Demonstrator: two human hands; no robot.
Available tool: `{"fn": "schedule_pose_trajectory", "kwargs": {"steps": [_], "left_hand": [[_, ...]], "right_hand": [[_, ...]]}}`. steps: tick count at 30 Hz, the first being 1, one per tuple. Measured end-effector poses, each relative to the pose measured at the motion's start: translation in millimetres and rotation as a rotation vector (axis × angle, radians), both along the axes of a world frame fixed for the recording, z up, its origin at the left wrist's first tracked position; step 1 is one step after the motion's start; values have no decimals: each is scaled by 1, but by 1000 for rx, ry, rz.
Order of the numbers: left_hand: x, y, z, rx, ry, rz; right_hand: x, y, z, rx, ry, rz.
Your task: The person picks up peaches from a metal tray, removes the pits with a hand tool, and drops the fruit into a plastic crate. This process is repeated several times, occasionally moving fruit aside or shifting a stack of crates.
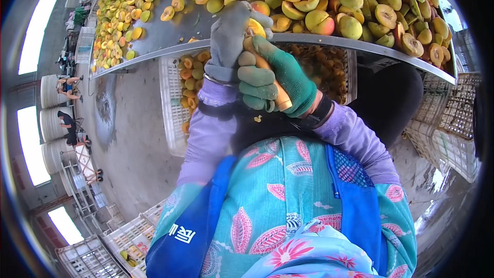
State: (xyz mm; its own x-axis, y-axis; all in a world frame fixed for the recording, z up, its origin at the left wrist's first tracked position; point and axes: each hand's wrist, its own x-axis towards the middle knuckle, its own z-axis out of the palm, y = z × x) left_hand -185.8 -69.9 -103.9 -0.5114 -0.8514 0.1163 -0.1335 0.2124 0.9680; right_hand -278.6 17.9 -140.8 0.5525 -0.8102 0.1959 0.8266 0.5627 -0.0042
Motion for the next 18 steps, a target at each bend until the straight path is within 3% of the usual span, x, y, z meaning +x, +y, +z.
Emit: {"fn": "schedule_pose_trajectory", "kwargs": {"steps": [3,6,7,10,12,13,14,16,18], "left_hand": [[3,0,-1,532,170,60],[30,11,5,648,231,235],[31,15,7,671,366,429],[128,-22,-23,893,669,-73],[152,-37,-34,13,-591,435],[156,-39,-37,-485,-1182,664],[140,-45,-34,-489,-991,536],[71,-56,-21,-467,-605,286],[-23,-62,-16,-546,-922,-77]], "right_hand": [[-3,-5,-6,-37,-28,64],[6,-1,6,-121,-117,186],[8,1,10,-80,-75,178],[2,8,2,-19,-54,74],[-27,11,-12,122,318,-6],[-36,10,-31,286,349,-30],[-40,8,-43,454,376,-56],[-39,12,-20,440,543,-134],[-42,15,-13,453,686,-241]]}}
